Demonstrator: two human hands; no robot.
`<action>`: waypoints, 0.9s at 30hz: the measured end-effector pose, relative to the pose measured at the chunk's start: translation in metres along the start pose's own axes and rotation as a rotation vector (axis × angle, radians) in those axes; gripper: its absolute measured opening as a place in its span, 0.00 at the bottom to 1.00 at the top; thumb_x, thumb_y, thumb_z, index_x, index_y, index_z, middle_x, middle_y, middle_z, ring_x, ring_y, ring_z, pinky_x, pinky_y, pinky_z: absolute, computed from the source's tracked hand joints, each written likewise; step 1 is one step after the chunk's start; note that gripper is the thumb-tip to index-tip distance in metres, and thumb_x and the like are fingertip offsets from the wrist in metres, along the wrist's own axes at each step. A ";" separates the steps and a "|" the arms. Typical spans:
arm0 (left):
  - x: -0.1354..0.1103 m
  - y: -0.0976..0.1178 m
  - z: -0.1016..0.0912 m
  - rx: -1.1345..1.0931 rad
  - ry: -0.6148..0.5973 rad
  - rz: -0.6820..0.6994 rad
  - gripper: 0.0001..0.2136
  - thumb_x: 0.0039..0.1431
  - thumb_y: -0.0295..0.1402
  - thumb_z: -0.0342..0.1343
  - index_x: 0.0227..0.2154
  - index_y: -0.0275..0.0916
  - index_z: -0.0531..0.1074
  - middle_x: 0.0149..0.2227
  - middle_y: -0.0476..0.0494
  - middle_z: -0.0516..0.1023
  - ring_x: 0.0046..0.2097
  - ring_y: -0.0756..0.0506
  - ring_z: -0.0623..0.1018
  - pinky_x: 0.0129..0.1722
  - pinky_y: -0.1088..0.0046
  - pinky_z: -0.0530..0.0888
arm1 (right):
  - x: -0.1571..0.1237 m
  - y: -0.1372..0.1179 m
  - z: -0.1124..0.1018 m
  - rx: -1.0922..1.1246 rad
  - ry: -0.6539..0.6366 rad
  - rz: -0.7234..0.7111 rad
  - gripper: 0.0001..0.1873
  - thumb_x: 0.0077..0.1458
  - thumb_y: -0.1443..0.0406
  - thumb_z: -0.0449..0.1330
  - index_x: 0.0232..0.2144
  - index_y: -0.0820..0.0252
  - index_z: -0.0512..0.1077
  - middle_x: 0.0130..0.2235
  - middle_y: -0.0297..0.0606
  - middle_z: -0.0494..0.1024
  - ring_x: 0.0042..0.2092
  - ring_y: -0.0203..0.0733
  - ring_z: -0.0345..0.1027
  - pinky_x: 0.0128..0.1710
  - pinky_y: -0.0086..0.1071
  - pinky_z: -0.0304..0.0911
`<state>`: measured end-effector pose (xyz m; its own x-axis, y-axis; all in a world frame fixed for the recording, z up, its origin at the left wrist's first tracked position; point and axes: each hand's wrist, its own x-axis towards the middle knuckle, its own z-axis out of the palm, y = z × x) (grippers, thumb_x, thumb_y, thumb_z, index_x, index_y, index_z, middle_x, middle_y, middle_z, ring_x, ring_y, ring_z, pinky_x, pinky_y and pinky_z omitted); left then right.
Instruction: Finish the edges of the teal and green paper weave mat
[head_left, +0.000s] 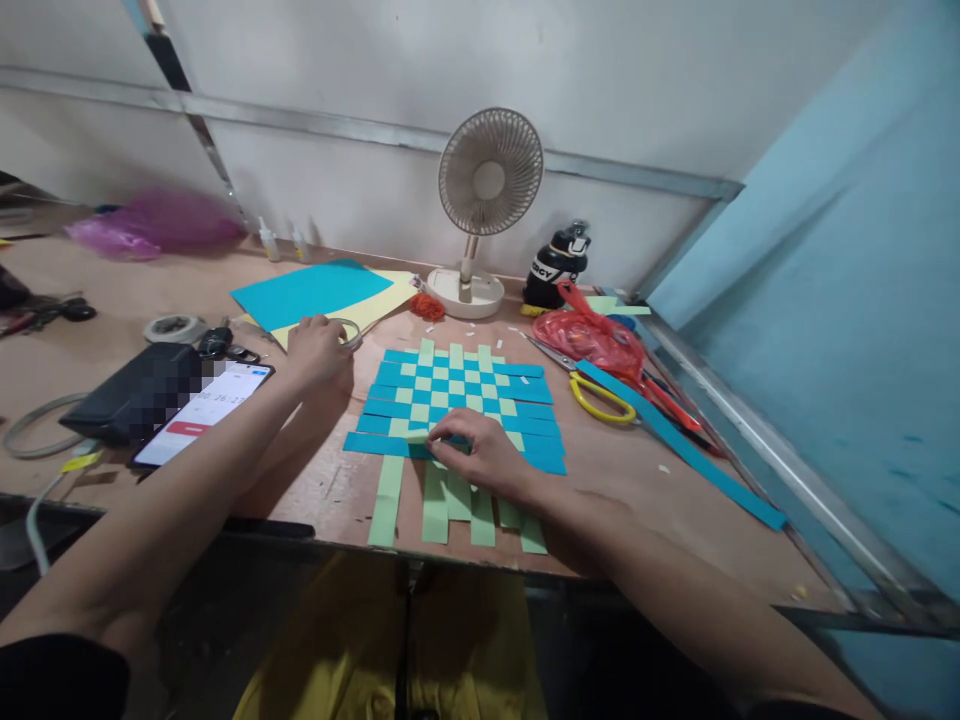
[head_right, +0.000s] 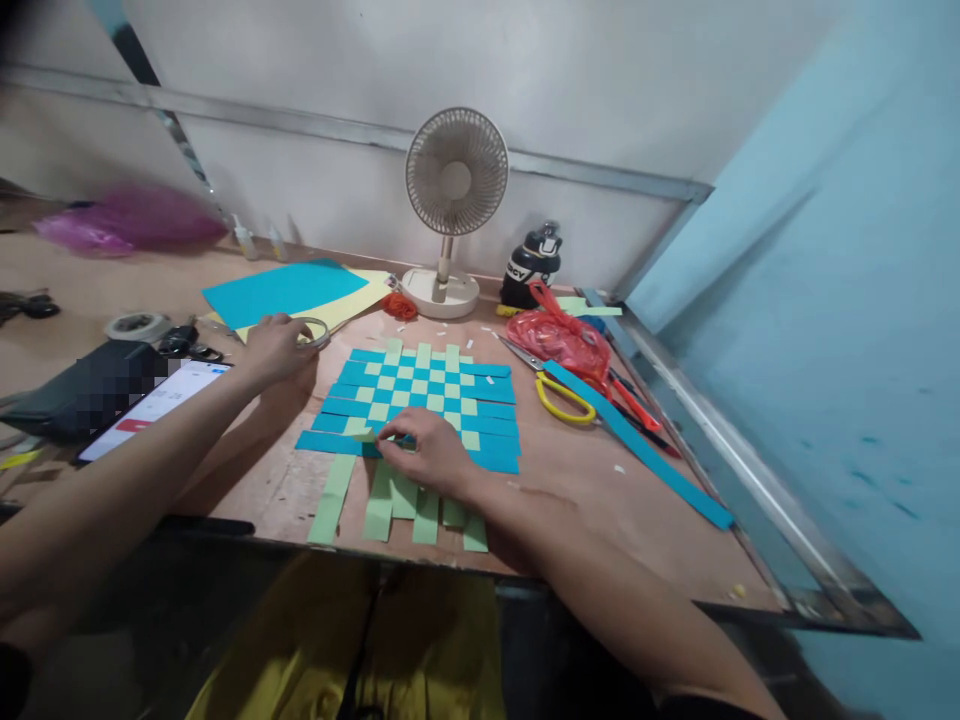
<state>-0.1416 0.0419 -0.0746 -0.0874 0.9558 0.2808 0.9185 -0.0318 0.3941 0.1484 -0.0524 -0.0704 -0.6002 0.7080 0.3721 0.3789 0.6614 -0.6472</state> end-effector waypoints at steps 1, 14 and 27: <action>0.001 -0.001 0.000 0.019 0.000 0.001 0.09 0.56 0.39 0.54 0.32 0.38 0.70 0.41 0.33 0.69 0.53 0.28 0.64 0.50 0.50 0.61 | 0.000 0.000 0.000 -0.006 -0.012 -0.012 0.04 0.55 0.68 0.59 0.31 0.58 0.75 0.33 0.37 0.78 0.38 0.38 0.71 0.39 0.33 0.66; 0.001 -0.004 0.008 0.052 0.059 0.055 0.11 0.59 0.40 0.51 0.35 0.39 0.72 0.43 0.35 0.72 0.49 0.35 0.68 0.47 0.59 0.65 | 0.000 0.001 -0.001 -0.004 -0.027 -0.030 0.05 0.57 0.67 0.58 0.32 0.57 0.74 0.34 0.38 0.77 0.38 0.40 0.71 0.37 0.36 0.66; -0.012 0.034 -0.017 -0.597 -0.071 0.199 0.16 0.52 0.47 0.59 0.29 0.37 0.70 0.29 0.45 0.77 0.33 0.46 0.76 0.34 0.71 0.71 | 0.001 -0.002 -0.004 0.006 -0.034 -0.032 0.06 0.54 0.68 0.58 0.33 0.59 0.75 0.35 0.40 0.78 0.38 0.41 0.71 0.40 0.36 0.66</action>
<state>-0.1158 0.0241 -0.0495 0.1073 0.9312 0.3483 0.5394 -0.3488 0.7664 0.1503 -0.0518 -0.0661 -0.6355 0.6775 0.3703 0.3545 0.6821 -0.6396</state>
